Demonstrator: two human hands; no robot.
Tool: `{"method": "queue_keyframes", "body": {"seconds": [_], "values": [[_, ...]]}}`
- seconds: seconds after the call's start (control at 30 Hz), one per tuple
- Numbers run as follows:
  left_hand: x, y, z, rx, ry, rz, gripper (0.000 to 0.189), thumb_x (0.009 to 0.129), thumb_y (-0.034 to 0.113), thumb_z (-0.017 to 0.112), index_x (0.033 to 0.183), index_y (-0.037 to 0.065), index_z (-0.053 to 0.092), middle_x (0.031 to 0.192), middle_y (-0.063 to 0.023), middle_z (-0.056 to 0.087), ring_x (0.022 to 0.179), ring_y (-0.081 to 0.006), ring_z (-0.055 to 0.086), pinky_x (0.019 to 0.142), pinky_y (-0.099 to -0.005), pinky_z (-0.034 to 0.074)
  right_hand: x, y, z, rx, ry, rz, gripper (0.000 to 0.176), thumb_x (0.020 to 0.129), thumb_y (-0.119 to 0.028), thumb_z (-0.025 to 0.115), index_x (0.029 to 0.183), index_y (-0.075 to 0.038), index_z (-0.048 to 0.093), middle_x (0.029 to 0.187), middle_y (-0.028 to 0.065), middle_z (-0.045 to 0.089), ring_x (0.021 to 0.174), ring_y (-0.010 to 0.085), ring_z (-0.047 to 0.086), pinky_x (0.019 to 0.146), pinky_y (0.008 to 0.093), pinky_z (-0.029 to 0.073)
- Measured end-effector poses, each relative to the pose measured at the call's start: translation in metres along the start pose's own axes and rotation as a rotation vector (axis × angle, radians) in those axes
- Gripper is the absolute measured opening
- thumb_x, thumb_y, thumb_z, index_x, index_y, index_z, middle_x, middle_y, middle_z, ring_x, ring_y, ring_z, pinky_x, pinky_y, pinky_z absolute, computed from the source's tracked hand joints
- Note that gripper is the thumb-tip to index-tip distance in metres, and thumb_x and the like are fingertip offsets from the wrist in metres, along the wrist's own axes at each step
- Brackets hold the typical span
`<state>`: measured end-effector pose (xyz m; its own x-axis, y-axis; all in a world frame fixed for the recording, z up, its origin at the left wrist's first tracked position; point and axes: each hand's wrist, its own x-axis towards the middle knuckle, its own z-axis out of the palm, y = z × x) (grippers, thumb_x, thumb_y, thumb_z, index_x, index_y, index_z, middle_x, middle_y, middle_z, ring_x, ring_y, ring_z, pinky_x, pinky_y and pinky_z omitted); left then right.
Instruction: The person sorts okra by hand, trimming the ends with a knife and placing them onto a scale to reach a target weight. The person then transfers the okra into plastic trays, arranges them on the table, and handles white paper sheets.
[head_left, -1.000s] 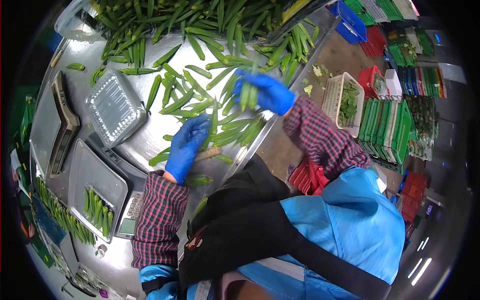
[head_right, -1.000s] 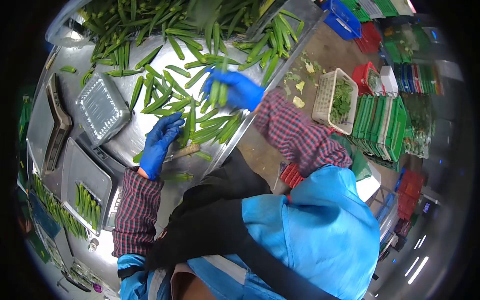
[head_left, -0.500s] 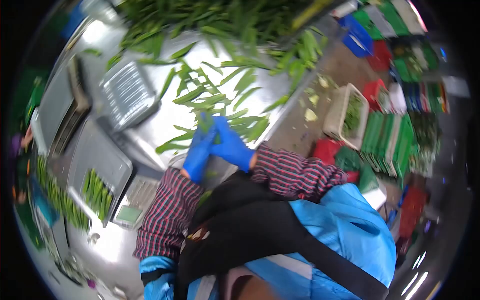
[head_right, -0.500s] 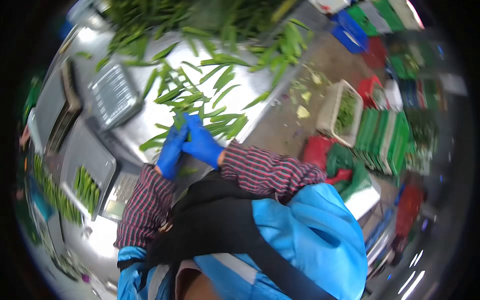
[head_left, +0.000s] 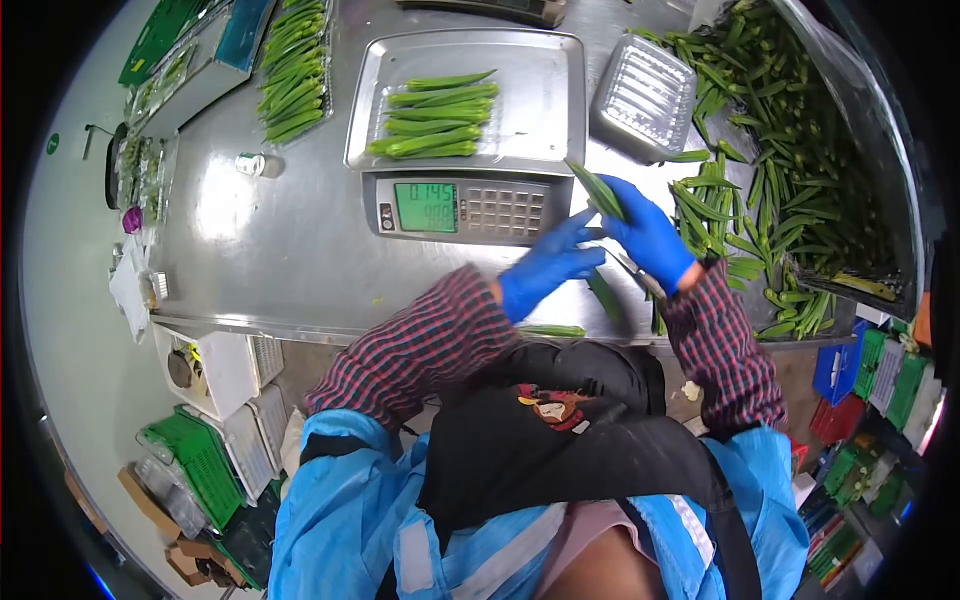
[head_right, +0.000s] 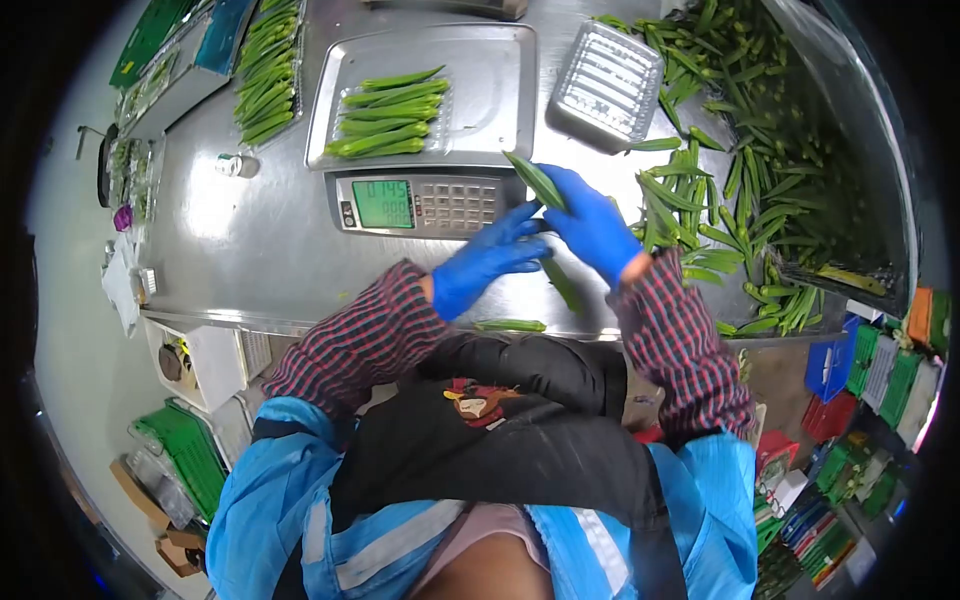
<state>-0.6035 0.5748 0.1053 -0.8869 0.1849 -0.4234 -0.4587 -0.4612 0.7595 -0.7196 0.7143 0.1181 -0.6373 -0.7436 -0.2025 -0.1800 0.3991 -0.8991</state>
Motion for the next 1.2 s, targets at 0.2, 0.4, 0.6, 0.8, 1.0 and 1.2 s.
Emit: {"method": "queue_keyframes", "body": {"seconds": [0.2,0.4,0.6,0.8,1.0,1.2], "values": [[-0.078,0.015,-0.084,0.066,0.016,-0.031,0.046,0.091,0.026,0.051,0.131,0.007,0.041,0.114,-0.0063,0.054,0.099,-0.0149,0.053,0.091,-0.0296,0.041,0.11,-0.072,0.044,-0.473,0.124,-0.416,0.05,0.074,-0.003,0.056,0.123,-0.014,0.048,0.097,0.0121,0.055,0.09,0.0331,0.056,0.078,0.0397,0.047],[-0.104,0.018,-0.145,0.043,0.167,0.074,0.042,0.091,0.022,0.052,0.129,0.006,0.044,0.113,-0.0059,0.056,0.099,-0.0131,0.054,0.089,-0.0284,0.042,0.201,-0.074,0.082,-0.686,0.009,-0.595,0.043,0.082,-0.02,0.059,0.123,-0.014,0.05,0.109,0.015,0.053,0.098,0.0344,0.053,0.084,0.041,0.045],[-0.122,0.022,-0.186,0.012,0.24,0.151,0.038,0.091,0.019,0.052,0.126,0.004,0.047,0.108,-0.0054,0.06,0.093,-0.0127,0.058,0.086,-0.0262,0.045,0.203,-0.057,0.062,-0.567,0.204,-0.617,0.046,0.083,-0.041,0.058,0.118,-0.012,0.055,0.111,0.0148,0.055,0.104,0.0321,0.051,0.091,0.0398,0.041],[-0.142,0.051,-0.21,0.125,0.441,0.278,0.038,0.089,0.017,0.054,0.124,0.004,0.05,0.109,-0.0046,0.06,0.091,-0.0106,0.057,0.084,-0.0245,0.044,0.153,-0.035,0.019,-0.202,0.304,-0.321,0.033,0.084,-0.024,0.062,0.114,-0.012,0.06,0.105,0.0071,0.056,0.098,0.0186,0.054,0.081,0.0302,0.045],[-0.144,0.066,-0.222,0.424,0.574,0.518,0.036,0.087,0.009,0.055,0.122,0.004,0.052,0.114,-0.0072,0.058,0.101,-0.0125,0.054,0.088,-0.0256,0.042,0.103,-0.014,0.009,-0.107,0.36,-0.229,0.033,0.083,-0.018,0.063,0.114,-0.009,0.059,0.1,0.0054,0.053,0.091,0.0149,0.052,0.08,0.027,0.045],[-0.134,0.092,-0.215,0.757,0.651,0.597,0.04,0.082,0.005,0.06,0.122,0.008,0.053,0.118,-0.0062,0.056,0.107,-0.0148,0.053,0.09,-0.0277,0.041,0.079,-0.006,0.012,0.032,0.373,-0.164,0.033,0.082,-0.012,0.064,0.114,-0.009,0.059,0.102,0.0042,0.051,0.09,0.0146,0.052,0.083,0.0265,0.045]]}}
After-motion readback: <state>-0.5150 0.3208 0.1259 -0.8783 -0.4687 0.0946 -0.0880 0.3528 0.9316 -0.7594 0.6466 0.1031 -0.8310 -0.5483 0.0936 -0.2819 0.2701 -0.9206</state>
